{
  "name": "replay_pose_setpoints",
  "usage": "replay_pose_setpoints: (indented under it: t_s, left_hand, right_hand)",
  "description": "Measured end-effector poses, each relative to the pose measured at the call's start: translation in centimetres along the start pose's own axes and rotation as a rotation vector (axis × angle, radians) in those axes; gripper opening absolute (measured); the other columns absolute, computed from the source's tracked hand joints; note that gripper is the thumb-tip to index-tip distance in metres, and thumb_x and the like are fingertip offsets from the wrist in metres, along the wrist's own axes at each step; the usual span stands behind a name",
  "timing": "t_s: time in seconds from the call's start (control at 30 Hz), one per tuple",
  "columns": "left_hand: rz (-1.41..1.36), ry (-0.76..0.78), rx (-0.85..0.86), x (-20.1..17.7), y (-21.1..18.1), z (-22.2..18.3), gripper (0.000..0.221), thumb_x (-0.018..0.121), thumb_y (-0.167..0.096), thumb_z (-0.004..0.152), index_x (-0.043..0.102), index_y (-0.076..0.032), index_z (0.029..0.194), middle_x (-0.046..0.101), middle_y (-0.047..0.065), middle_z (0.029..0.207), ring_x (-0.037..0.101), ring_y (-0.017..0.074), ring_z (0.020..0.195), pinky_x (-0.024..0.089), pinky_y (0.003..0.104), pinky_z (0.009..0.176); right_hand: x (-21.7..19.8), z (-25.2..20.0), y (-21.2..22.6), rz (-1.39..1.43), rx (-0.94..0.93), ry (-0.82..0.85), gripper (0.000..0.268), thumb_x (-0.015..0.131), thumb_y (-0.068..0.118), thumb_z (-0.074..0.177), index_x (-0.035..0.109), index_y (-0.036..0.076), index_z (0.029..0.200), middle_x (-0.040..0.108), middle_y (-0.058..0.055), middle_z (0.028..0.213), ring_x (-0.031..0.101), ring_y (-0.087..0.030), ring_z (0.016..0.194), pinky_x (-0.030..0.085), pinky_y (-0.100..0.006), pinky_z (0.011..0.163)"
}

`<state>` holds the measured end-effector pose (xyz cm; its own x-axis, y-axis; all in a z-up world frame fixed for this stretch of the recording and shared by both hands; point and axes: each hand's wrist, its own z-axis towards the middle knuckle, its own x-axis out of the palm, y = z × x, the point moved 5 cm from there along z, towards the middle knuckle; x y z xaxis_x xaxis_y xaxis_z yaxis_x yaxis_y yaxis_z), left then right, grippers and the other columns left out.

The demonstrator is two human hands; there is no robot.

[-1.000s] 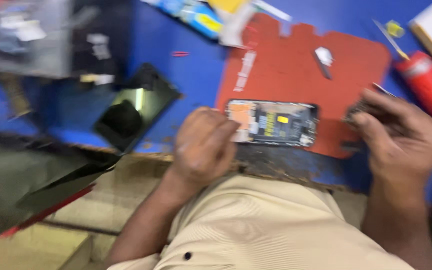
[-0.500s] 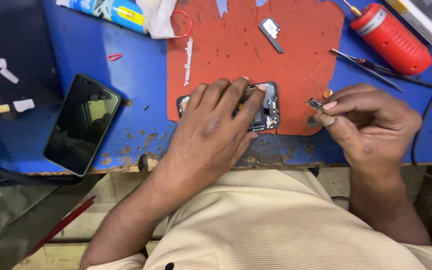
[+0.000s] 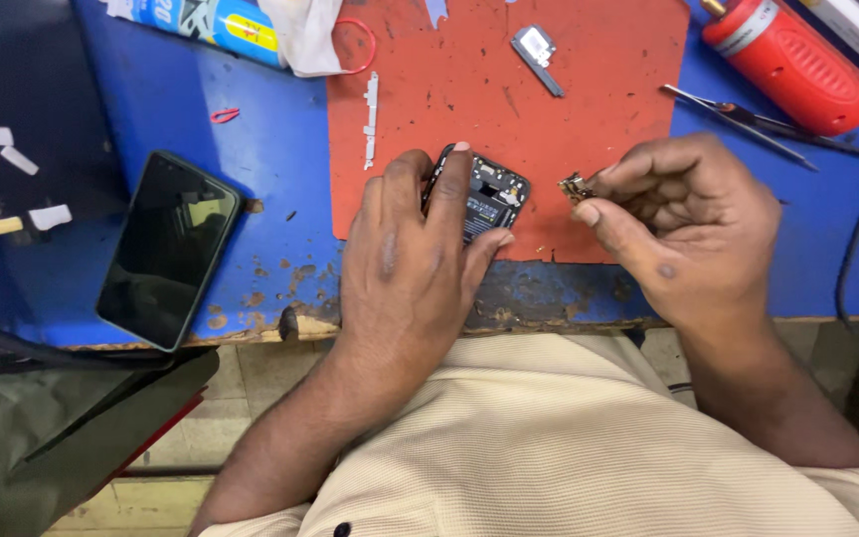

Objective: The person uses a small screwdriver and tweezers to remove and reposition internal components of a disassembled smartphone, including the battery and ribbon cables. The person repeatedly adjusts connectors and places the battery back into the chassis.

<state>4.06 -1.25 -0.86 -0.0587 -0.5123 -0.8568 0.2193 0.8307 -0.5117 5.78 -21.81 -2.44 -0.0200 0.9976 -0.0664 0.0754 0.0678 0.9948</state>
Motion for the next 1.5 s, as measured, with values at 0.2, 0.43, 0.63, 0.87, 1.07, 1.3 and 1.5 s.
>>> replay_pose_setpoints:
  t_s: [0.2, 0.43, 0.63, 0.87, 1.07, 1.3, 1.5]
  left_hand:
    - [-0.025, 0.007, -0.003, -0.7, 1.0, -0.3, 0.059, 0.081, -0.029, 0.091, 0.059, -0.001, 0.138, 0.053, 0.016, 0.128, 0.051, 0.0337, 0.109, 0.044, 0.046, 0.093]
    - [-0.206, 0.066, 0.131, -0.9, 1.5, 0.9, 0.049, 0.081, -0.016, 0.09, 0.062, -0.007, 0.134, 0.052, 0.01, 0.132, 0.049, 0.0316, 0.12, 0.04, 0.046, 0.102]
    - [-0.276, 0.169, 0.139, -0.4, 2.3, 2.6, 0.036, 0.079, -0.01, 0.087, 0.066, -0.009, 0.121, 0.052, 0.009, 0.125, 0.048, 0.0329, 0.116, 0.04, 0.046, 0.102]
    - [-0.306, 0.222, 0.105, 0.1, 2.9, 3.6, 0.035, 0.077, -0.009, 0.087, 0.064, -0.009, 0.119, 0.053, 0.009, 0.123, 0.048, 0.0329, 0.111, 0.039, 0.047, 0.096]
    - [-0.325, 0.264, 0.074, 0.6, 3.2, 4.0, 0.031, 0.076, -0.011, 0.09, 0.065, -0.011, 0.119, 0.053, 0.007, 0.122, 0.048, 0.0307, 0.109, 0.038, 0.046, 0.094]
    - [-0.327, 0.278, 0.076, 0.5, 3.3, 4.1, 0.03, 0.076, -0.01, 0.091, 0.065, -0.01, 0.12, 0.052, 0.005, 0.12, 0.048, 0.0289, 0.111, 0.036, 0.045, 0.091]
    - [-0.322, 0.286, 0.07, 0.7, 3.3, 4.1, 0.03, 0.076, -0.01, 0.091, 0.066, -0.01, 0.119, 0.053, 0.004, 0.12, 0.049, 0.0265, 0.113, 0.036, 0.043, 0.092]
  right_hand:
    - [2.2, -0.3, 1.8, -0.346, -0.175, 0.133, 0.012, 0.075, -0.008, 0.1, 0.072, -0.005, 0.112, 0.074, -0.011, 0.103, 0.074, -0.01, 0.09, 0.061, -0.02, 0.076]
    - [4.8, -0.7, 3.0, -0.744, -0.479, 0.136, 0.019, 0.081, -0.008, 0.09, 0.074, 0.0, 0.106, 0.071, -0.012, 0.099, 0.068, -0.022, 0.084, 0.054, -0.031, 0.068]
    - [6.3, -0.3, 3.7, -0.819, -0.683, 0.239, 0.022, 0.08, -0.005, 0.077, 0.072, -0.005, 0.097, 0.07, -0.013, 0.094, 0.07, -0.029, 0.083, 0.057, -0.038, 0.07]
    - [5.9, -0.2, 2.5, -0.912, -0.744, 0.336, 0.022, 0.077, -0.003, 0.083, 0.075, -0.004, 0.106, 0.073, -0.013, 0.102, 0.073, -0.027, 0.093, 0.059, -0.035, 0.077]
    - [5.8, 0.5, 1.8, -0.908, -0.746, 0.361, 0.021, 0.077, -0.001, 0.083, 0.076, -0.005, 0.104, 0.073, -0.014, 0.1, 0.072, -0.027, 0.093, 0.06, -0.034, 0.077]
    - [5.7, 1.2, 1.8, -0.885, -0.778, 0.39, 0.022, 0.077, 0.002, 0.079, 0.074, -0.006, 0.099, 0.073, -0.016, 0.097, 0.073, -0.028, 0.089, 0.061, -0.034, 0.072]
    - [5.5, 1.1, 1.4, -0.797, -0.726, 0.346, 0.018, 0.082, 0.0, 0.086, 0.065, -0.002, 0.083, 0.073, -0.018, 0.097, 0.073, -0.029, 0.09, 0.062, -0.038, 0.071]
